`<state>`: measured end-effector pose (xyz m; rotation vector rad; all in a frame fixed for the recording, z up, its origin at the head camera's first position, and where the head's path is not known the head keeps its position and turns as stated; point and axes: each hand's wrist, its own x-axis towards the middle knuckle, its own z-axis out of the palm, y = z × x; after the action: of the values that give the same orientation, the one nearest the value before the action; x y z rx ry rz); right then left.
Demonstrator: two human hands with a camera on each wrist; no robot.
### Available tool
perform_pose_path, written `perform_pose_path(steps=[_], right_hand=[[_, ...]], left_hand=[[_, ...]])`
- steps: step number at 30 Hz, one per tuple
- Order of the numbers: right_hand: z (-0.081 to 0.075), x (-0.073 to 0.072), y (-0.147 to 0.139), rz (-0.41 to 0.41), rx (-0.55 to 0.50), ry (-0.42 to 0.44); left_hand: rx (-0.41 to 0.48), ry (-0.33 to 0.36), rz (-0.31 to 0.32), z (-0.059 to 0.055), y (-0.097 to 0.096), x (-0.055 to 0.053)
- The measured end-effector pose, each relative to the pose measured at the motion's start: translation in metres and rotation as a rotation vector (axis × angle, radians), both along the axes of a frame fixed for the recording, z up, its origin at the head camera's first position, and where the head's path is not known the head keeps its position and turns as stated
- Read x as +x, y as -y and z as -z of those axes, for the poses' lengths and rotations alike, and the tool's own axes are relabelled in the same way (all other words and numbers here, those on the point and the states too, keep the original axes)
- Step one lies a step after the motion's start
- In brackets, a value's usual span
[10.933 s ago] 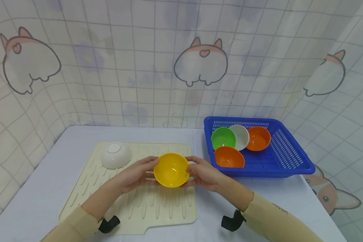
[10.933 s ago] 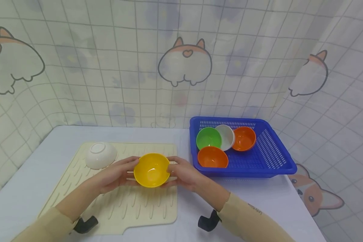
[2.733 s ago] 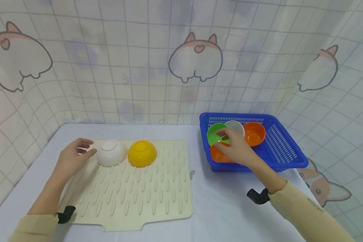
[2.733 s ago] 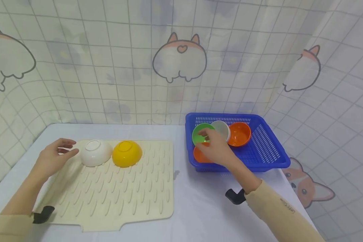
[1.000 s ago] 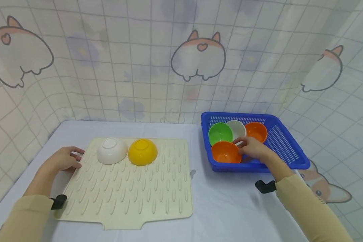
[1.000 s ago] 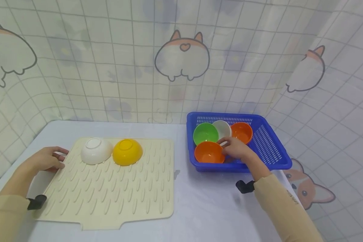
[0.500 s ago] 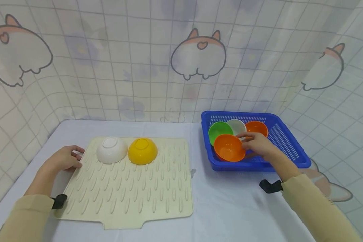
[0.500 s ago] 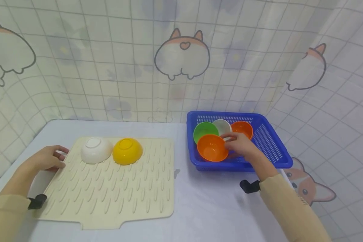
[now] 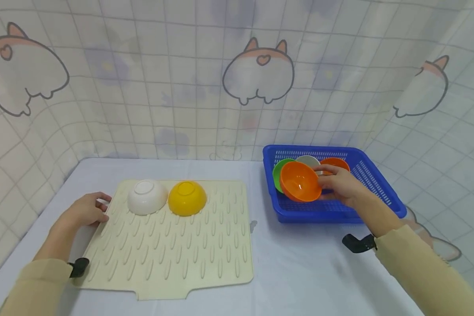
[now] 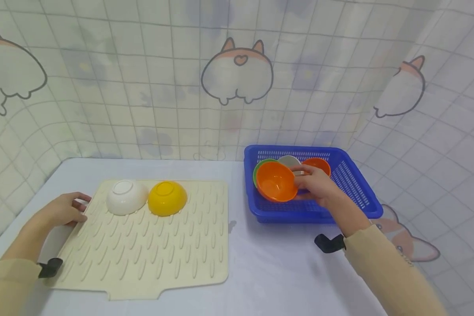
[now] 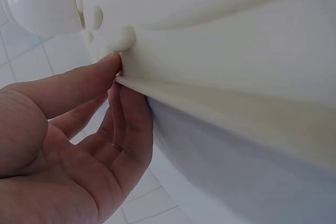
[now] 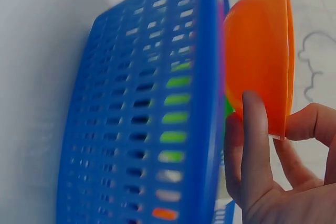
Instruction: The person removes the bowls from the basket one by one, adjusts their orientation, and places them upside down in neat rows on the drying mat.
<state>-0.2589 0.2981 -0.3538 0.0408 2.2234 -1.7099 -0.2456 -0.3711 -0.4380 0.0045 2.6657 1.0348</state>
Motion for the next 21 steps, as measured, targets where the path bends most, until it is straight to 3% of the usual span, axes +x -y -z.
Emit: perform_pose_path(steps=[8,21], right_hand=[[-0.013,0.01,0.019,-0.085,-0.087,0.003],[-0.029,0.022,0.057,-0.108,-0.112,0.023]], left_hand=[[0.038,-0.011,0.003,0.005,0.004,0.005],[-0.008,-0.061,0.003,0.001,-0.001,0.012]])
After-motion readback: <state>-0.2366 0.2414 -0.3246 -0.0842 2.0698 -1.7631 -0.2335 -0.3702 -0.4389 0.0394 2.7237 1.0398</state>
